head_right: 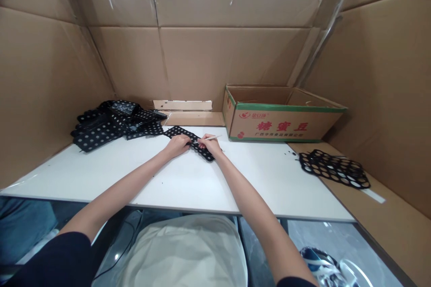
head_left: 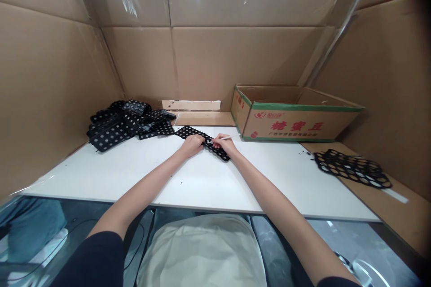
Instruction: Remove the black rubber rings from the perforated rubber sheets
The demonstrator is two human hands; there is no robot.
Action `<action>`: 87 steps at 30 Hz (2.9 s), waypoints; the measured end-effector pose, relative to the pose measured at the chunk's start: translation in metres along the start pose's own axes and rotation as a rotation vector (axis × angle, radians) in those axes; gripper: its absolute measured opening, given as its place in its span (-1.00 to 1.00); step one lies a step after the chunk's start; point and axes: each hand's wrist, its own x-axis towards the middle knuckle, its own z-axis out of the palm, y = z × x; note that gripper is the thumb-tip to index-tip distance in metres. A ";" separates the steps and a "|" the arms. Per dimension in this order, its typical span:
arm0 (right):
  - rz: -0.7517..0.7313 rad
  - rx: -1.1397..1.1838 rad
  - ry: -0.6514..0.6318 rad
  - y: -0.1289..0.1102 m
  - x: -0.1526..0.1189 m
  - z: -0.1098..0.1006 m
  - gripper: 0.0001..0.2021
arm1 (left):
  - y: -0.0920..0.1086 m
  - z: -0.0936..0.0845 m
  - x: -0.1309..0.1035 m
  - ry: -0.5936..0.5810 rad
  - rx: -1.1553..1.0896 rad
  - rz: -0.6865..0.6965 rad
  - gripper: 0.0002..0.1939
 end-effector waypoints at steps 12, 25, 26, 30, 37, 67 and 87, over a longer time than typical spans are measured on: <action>-0.019 0.037 0.018 0.001 0.000 0.003 -0.80 | -0.003 0.001 0.000 0.022 -0.007 0.017 -0.81; -0.061 -0.012 0.027 0.004 0.000 0.004 -0.76 | 0.000 -0.001 0.000 0.015 -0.024 0.002 -0.81; -0.075 -0.020 0.023 0.004 0.000 0.004 -0.76 | 0.000 -0.001 0.000 0.019 -0.025 -0.005 -0.81; -0.138 -0.049 0.013 0.007 -0.001 0.005 -0.77 | 0.003 0.001 0.000 0.038 -0.032 -0.051 -0.81; -0.165 -0.105 0.003 0.009 -0.003 0.006 -0.80 | 0.006 0.001 0.002 0.038 -0.023 -0.077 -0.83; -0.245 -0.239 -0.126 -0.004 0.003 -0.003 -0.97 | 0.001 0.001 0.004 0.008 0.002 -0.056 -0.83; -0.090 -0.020 0.072 0.006 -0.007 -0.009 -0.79 | 0.013 0.000 -0.002 0.017 0.011 0.138 -0.82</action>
